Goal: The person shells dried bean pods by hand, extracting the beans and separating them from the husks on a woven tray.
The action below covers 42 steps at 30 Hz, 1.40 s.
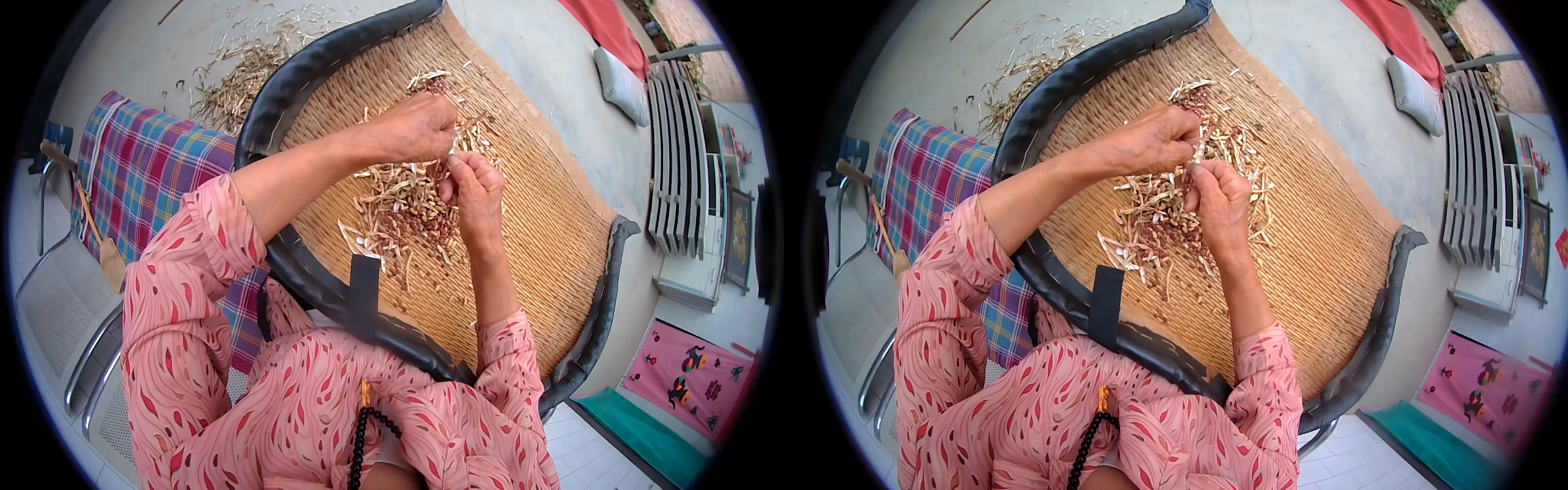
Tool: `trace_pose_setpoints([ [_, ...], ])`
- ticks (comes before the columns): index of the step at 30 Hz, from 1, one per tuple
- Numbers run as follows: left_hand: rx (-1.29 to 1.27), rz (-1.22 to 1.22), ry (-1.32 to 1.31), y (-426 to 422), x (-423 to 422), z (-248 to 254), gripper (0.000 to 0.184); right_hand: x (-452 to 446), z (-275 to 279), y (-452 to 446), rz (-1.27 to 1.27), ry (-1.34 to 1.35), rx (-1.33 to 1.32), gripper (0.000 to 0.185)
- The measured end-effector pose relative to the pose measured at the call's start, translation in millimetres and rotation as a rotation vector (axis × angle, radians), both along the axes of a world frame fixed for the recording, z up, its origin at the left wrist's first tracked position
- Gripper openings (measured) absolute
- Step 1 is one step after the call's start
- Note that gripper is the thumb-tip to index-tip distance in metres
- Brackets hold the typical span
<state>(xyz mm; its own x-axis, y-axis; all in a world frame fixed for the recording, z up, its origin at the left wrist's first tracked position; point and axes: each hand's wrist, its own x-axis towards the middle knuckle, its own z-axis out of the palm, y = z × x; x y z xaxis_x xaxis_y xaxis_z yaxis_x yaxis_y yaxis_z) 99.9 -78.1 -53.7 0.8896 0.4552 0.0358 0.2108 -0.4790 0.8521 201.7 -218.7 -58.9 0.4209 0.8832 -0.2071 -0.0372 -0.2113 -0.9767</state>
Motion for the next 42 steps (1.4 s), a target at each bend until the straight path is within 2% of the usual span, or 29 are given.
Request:
trace_pose_setpoints([
  [3, 0.07, 0.033, 0.019, 2.3, -1.4, -0.9, 0.018, 4.9, -6.4, 1.5, -0.082, 0.18, 0.041, 0.015],
  [10, -0.099, 0.039, 0.029, 6.9, -1.6, -2.4, 0.016, 9.3, -8.1, 1.4, -0.048, 0.326, 0.024, 0.011],
  [27, -0.408, -0.054, 0.028, 4.0, -1.0, -3.0, 0.013, 6.3, -13.7, 0.4, -0.023, 0.241, 0.071, 0.015],
  [34, -0.467, 0.085, -0.083, 4.4, -3.8, 4.6, 0.017, 5.5, -9.2, -1.0, 0.076, 0.081, 0.001, 0.016],
  [39, -0.439, 0.055, -0.093, 11.5, -4.6, 0.2, 0.018, 2.7, -9.2, -1.9, 0.11, 0.193, -0.037, 0.011],
  [42, -0.616, 0.112, -0.06, 7.2, 1.2, 4.3, 0.021, 5.9, -13.1, 0.6, 0.064, 0.251, 0.001, 0.01],
])
